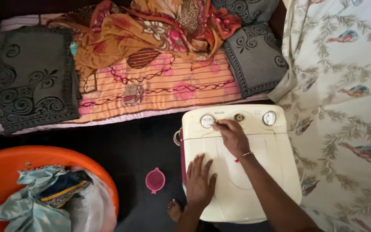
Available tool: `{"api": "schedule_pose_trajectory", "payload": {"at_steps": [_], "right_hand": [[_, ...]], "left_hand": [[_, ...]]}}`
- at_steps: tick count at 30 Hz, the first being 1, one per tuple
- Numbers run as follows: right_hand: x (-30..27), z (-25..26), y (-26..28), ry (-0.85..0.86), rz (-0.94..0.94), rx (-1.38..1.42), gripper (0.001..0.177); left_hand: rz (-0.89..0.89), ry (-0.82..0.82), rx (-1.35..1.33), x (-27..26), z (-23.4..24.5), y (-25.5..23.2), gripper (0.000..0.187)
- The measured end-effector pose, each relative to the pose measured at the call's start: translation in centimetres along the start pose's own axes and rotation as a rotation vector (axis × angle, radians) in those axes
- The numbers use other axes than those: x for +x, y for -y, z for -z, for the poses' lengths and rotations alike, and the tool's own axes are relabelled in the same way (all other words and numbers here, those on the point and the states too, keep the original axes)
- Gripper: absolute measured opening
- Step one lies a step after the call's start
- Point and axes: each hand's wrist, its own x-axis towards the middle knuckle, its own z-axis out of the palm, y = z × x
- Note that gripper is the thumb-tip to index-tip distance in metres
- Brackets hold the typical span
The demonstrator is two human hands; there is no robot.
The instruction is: The person handles a patterned cloth, places it into a small pink bucket, and then operates the control dials of a small top-loading washing machine. They open the lid to place an item inside and continue adjusting the wash settings and timer knobs.
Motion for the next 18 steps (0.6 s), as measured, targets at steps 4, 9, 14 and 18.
{"api": "schedule_pose_trajectory", "payload": {"at_steps": [4,9,14,18], "right_hand": [[-1.3,-1.1,0.2,-0.010,-0.056,0.019,0.035],[0.3,1.4,-3.5,0.073,-0.049,-0.001,0.047],[0.2,0.6,-2.7,0.014,0.031,0.030,0.041],[1.5,2.1,-4.8,0.167,-0.029,0.014,0.040]], "left_hand": [[0.038,0.063,0.072,0.1,0.2,-0.4,0.051],[-0.019,0.003,0.109,0.2,0.0,-0.3,0.049],[-0.007,-0.012,0.112,0.1,-0.2,-0.4,0.049],[-0.037,-0.041,0.134,0.0,0.0,-0.5,0.049]]}}
